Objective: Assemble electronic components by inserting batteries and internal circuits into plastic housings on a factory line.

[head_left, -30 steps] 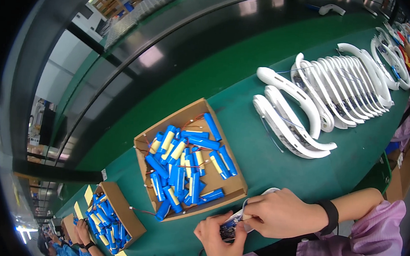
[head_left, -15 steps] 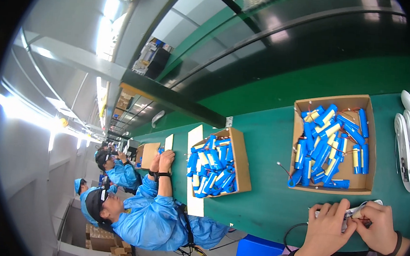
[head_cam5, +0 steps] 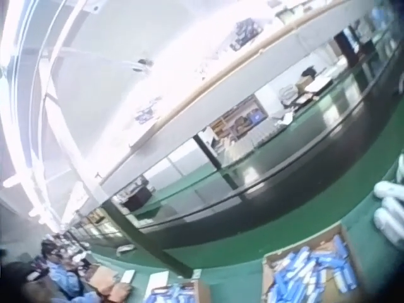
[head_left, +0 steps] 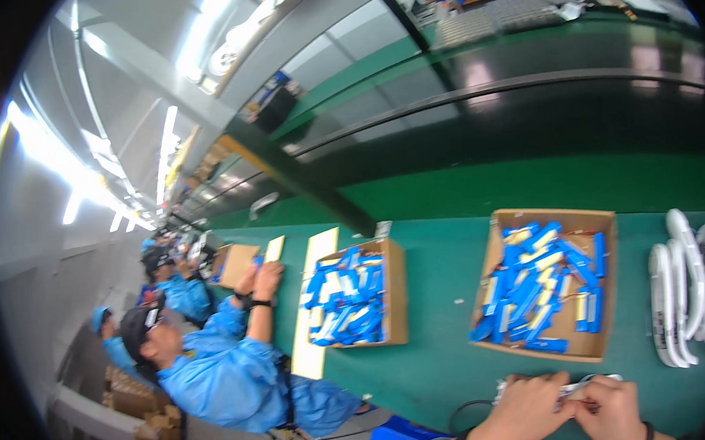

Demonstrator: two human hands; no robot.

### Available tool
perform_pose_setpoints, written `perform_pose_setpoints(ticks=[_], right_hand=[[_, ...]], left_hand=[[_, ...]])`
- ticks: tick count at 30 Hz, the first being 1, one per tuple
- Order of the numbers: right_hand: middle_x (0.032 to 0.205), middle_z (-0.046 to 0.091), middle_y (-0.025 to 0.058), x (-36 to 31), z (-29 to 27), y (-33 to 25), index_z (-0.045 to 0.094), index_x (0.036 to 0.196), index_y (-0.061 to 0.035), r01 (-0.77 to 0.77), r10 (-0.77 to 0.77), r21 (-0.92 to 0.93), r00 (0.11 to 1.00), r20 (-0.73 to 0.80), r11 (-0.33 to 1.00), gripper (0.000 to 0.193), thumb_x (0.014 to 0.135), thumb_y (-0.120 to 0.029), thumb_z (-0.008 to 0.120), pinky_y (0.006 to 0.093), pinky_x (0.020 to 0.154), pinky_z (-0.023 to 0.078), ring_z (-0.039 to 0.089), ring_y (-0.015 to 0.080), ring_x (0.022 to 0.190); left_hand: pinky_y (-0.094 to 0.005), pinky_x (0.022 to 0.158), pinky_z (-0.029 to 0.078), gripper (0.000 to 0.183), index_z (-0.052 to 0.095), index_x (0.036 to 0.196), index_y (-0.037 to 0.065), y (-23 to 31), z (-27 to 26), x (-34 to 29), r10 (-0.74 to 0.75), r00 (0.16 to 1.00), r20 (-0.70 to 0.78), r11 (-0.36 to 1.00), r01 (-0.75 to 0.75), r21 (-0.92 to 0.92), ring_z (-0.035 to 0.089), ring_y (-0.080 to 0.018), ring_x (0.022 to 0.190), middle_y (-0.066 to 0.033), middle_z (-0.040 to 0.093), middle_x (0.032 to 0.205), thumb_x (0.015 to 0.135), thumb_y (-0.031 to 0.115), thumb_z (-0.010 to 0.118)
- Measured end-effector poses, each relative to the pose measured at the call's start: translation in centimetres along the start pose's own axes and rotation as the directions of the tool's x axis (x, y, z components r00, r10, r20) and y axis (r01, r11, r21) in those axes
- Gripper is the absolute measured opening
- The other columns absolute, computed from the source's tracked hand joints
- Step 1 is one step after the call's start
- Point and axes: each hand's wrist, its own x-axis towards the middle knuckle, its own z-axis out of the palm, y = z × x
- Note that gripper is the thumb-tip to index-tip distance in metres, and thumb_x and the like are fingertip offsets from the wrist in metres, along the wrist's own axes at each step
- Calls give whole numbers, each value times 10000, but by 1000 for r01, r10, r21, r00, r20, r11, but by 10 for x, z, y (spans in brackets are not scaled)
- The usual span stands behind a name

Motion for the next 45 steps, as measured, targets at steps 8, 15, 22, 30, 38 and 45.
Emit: perform_pose_setpoints(ticks=[8, 15, 22, 30, 38, 45], right_hand=[[778, 598, 126, -10, -12, -7, 640, 812, 16, -146, 120, -263, 986, -113, 954, 184, 718, 10, 798, 340, 608, 456, 605, 248, 670], [811, 597, 129, -7, -17, 0, 638, 840, 13, -273, 242, -361, 962, -129, 892, 200, 720, 3, 798, 350, 638, 450, 599, 254, 709], [844, 597, 132, -9, -13, 4, 637, 868, 10, -395, 377, -388, 918, -126, 832, 219, 722, -5, 799, 360, 667, 444, 592, 260, 748], [881, 596, 136, -11, -11, 7, 635, 900, 6, -478, 489, -384, 869, -76, 790, 241, 725, -13, 799, 371, 702, 437, 585, 267, 793], [919, 596, 140, -12, -5, 12, 633, 932, 2, -555, 591, -370, 806, -18, 745, 265, 727, -22, 800, 383, 736, 431, 578, 273, 837], [952, 595, 143, -14, -2, 5, 632, 960, -1, -591, 650, -376, 759, 42, 714, 287, 729, -29, 800, 393, 766, 425, 571, 279, 876]], left_hand=[[-558, 786, 513, 192, 662, 992, 51, 26, -19, 4, -245, 953, 180, 969, 239, 57, 675, -461, 858, -229, 708, 865, 866, 193, 687], [-501, 719, 546, 260, 679, 1110, 71, 20, -31, 5, -79, 975, 206, 980, 114, -162, 682, -449, 787, -220, 709, 831, 880, 193, 685], [-444, 958, 454, 442, 643, 1319, 71, -3, -25, 0, 23, 972, 235, 983, 21, -184, 606, -392, 1026, -216, 683, 1084, 878, 102, 628], [-418, 1007, 382, 434, 657, 1309, 93, 3, -27, 2, 49, 978, 204, 986, -15, -165, 596, -339, 918, -163, 654, 956, 877, 88, 620], [-419, 973, 382, 369, 673, 1266, 69, 5, -25, 7, 21, 978, 207, 988, 12, -157, 601, -342, 894, -172, 666, 945, 902, 114, 629], [-420, 935, 383, 366, 673, 1262, 62, 3, -25, 10, 8, 971, 237, 994, 19, -112, 596, -355, 881, -168, 678, 970, 904, 122, 631]])
